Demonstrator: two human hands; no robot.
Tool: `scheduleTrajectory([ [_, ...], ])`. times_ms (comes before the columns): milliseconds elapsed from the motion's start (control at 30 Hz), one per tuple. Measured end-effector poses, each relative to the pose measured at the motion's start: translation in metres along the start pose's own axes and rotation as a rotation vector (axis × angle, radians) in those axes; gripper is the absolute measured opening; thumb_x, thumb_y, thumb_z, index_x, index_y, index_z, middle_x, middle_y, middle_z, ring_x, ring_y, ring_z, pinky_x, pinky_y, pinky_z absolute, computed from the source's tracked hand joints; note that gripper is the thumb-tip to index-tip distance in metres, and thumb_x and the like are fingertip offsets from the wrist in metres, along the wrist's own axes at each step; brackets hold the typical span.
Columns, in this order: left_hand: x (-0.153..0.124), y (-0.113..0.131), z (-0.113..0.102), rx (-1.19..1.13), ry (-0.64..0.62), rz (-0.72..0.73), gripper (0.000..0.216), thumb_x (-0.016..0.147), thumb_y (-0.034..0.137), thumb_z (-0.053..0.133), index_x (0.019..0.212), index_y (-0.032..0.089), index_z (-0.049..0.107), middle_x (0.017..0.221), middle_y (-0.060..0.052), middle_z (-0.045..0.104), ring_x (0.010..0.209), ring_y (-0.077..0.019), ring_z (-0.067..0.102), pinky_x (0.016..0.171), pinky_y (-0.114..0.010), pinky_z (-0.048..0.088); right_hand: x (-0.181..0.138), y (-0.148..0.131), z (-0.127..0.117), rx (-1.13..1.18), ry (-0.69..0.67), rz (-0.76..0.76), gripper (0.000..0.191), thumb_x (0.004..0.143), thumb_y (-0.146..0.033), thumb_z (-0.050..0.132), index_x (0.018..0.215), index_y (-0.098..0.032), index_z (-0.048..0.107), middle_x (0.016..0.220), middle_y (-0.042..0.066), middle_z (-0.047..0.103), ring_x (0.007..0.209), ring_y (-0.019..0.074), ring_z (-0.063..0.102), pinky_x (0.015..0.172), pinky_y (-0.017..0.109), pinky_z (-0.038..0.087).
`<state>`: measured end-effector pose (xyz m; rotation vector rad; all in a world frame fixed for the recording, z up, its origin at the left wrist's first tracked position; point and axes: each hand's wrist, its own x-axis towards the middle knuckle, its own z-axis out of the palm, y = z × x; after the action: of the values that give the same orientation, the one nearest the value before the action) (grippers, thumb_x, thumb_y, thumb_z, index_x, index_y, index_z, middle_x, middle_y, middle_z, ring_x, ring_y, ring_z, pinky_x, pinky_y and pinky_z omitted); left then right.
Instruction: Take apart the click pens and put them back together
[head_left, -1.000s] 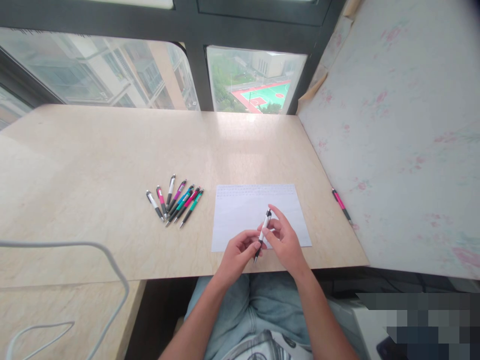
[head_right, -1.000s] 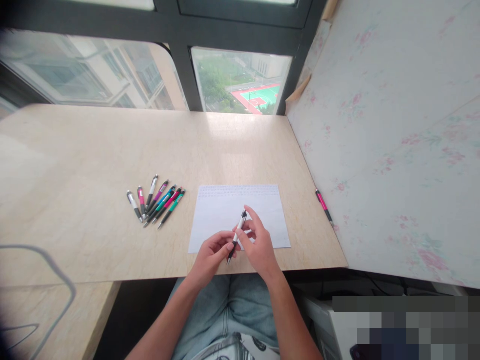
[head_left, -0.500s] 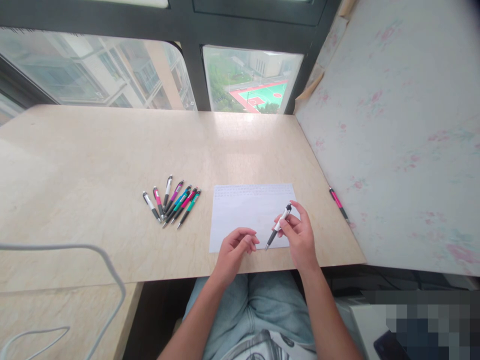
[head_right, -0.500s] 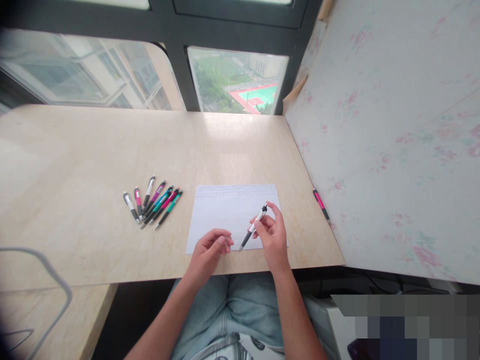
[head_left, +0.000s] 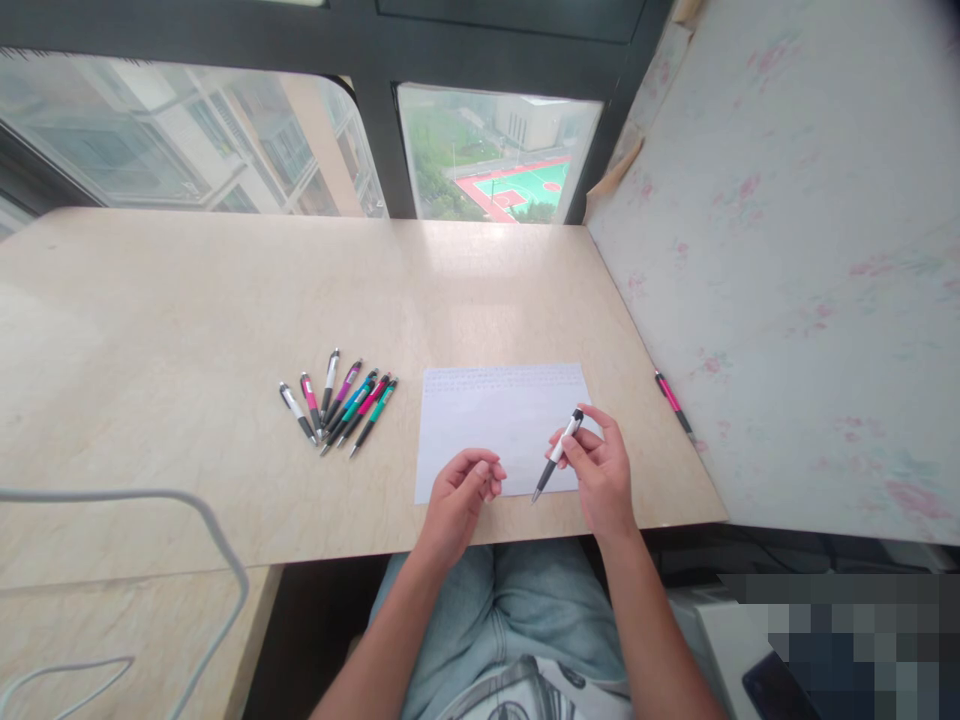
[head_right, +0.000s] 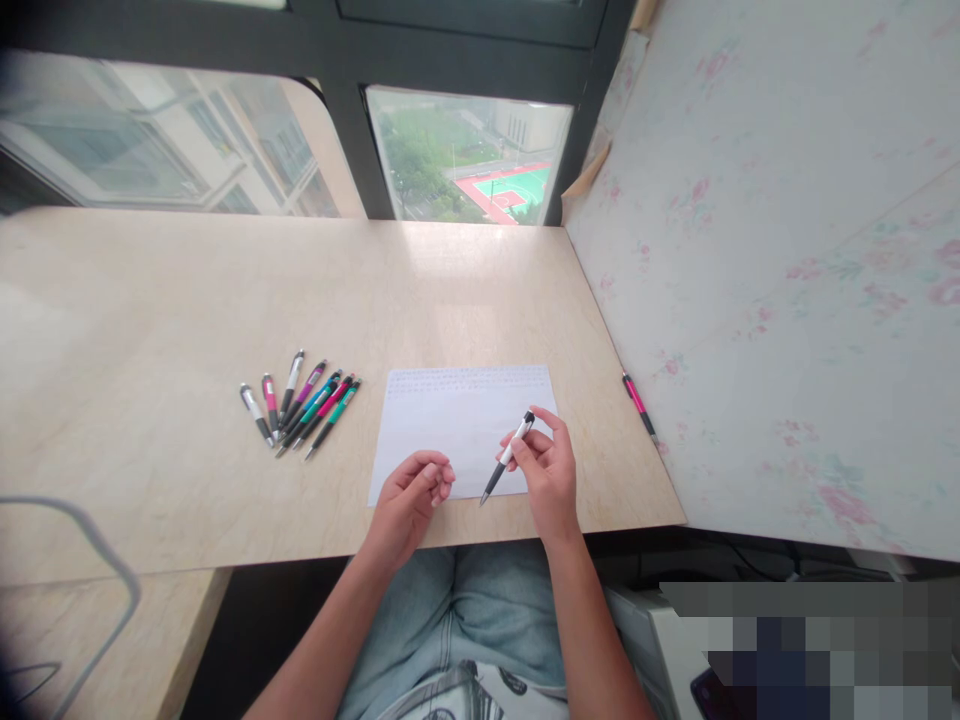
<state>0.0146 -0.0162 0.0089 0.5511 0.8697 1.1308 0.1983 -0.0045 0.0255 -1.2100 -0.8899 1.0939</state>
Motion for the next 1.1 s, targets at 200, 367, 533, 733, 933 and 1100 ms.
scheduleTrajectory([
  [200,-0.001,0.001,0.001,0.013,0.003,0.002,0.018,0.082,0.031,0.071,0.091,0.015,0.069,0.079,-0.005,0.067,0.066,-0.0103,0.055,0.061,-0.023,0.039,0.001,0.000,0.001,0.025,0.024,0.044,0.057,0.086,-0.037,0.068,0.136,-0.024,0.044,0.086,0.002,0.069,0.068,0.0169,0.065,0.059,0.029,0.049],
  [367,0.000,-0.001,0.000,0.032,0.013,0.004,0.021,0.081,0.032,0.072,0.093,0.015,0.069,0.080,-0.006,0.067,0.066,-0.0118,0.055,0.062,-0.024,0.041,0.001,0.002,0.004,0.047,0.029,0.095,0.063,0.086,-0.038,0.067,0.141,-0.026,0.040,0.090,0.002,0.067,0.069,0.0154,0.064,0.056,0.026,0.048],
  [533,0.001,-0.002,-0.003,0.026,0.004,0.006,0.022,0.082,0.033,0.071,0.094,0.014,0.069,0.081,-0.006,0.067,0.067,-0.0119,0.055,0.062,-0.024,0.041,0.001,0.007,0.005,0.055,0.018,0.101,0.060,0.086,-0.037,0.066,0.140,-0.027,0.043,0.092,0.002,0.065,0.072,0.0151,0.063,0.056,0.025,0.047],
  [733,0.001,-0.002,-0.002,0.011,-0.002,0.004,0.019,0.083,0.031,0.070,0.093,0.015,0.069,0.080,-0.005,0.067,0.067,-0.0115,0.055,0.063,-0.024,0.040,0.000,0.010,0.002,0.069,-0.100,0.162,0.063,0.084,-0.033,0.068,0.141,-0.024,0.044,0.104,0.006,0.067,0.084,0.0181,0.065,0.077,0.034,0.052],
  [933,0.001,-0.002,-0.003,0.019,0.005,0.000,0.022,0.081,0.032,0.072,0.094,0.015,0.069,0.081,-0.006,0.067,0.066,-0.0121,0.055,0.061,-0.024,0.040,0.000,0.008,0.001,0.006,-0.125,0.185,0.068,0.081,-0.037,0.073,0.142,-0.023,0.045,0.084,0.000,0.066,0.073,0.0154,0.061,0.067,0.030,0.050],
  [1100,0.001,-0.001,-0.003,0.005,-0.003,0.006,0.018,0.083,0.029,0.070,0.093,0.015,0.070,0.080,-0.005,0.066,0.067,-0.0115,0.055,0.061,-0.023,0.040,0.007,0.012,-0.023,-0.302,-0.071,0.214,0.043,0.079,-0.051,0.070,0.103,-0.016,0.069,0.082,0.005,0.068,0.070,0.0187,0.060,0.058,0.029,0.046],
])
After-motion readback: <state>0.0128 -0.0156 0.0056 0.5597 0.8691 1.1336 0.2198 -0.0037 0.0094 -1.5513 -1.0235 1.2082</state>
